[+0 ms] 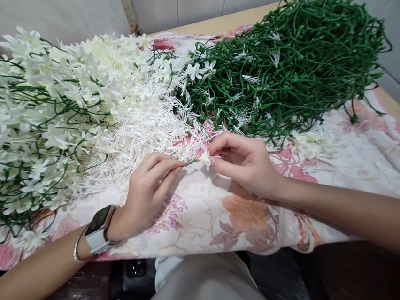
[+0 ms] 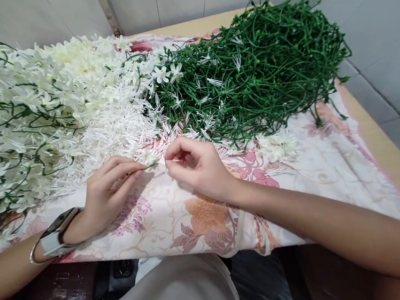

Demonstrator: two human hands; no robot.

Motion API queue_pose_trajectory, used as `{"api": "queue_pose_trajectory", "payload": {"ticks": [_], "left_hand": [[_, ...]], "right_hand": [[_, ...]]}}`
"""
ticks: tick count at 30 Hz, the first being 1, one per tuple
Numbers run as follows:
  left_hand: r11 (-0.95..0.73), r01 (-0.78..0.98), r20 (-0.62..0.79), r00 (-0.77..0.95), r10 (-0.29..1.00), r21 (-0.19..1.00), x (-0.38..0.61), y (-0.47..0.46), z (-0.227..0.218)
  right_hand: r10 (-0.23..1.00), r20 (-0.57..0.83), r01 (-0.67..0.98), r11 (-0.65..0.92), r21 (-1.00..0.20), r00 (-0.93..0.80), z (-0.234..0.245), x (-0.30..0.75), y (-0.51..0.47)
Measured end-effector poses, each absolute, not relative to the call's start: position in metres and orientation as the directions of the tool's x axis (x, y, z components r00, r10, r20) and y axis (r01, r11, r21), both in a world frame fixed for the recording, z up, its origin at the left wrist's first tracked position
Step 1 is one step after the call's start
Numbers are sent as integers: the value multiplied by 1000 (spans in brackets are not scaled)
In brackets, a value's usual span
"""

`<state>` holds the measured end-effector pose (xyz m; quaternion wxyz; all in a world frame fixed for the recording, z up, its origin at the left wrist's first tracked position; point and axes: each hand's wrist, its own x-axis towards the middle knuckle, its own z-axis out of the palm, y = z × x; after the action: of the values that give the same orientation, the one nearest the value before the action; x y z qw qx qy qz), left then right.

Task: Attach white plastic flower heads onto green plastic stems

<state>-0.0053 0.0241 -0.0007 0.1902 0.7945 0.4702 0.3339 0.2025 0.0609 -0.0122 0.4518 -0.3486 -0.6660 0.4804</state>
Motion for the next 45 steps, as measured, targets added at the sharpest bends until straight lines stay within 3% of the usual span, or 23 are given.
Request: {"api": "queue_pose_trajectory", "payload": {"ticks": [19, 24, 31, 35, 45], "left_hand": [[-482, 627, 338, 344, 876, 611, -4, 26, 1], [-474, 619, 270, 398, 877, 626, -2, 24, 3], [-477, 568, 151, 526, 837, 671, -1, 23, 4], [-408, 546, 48, 556, 830, 731, -1, 24, 6], [-309, 512, -52, 574, 817, 802, -1, 26, 7]], "right_hand": [[877, 233, 3, 259, -966, -421, -10, 202, 61], [850, 309, 60, 368, -928, -426, -10, 201, 60], [735, 467, 146, 598, -788, -491, -10, 202, 59], [697, 501, 149, 647, -748, -512, -11, 201, 59], [624, 533, 147, 717, -681, -571, -14, 199, 58]]}}
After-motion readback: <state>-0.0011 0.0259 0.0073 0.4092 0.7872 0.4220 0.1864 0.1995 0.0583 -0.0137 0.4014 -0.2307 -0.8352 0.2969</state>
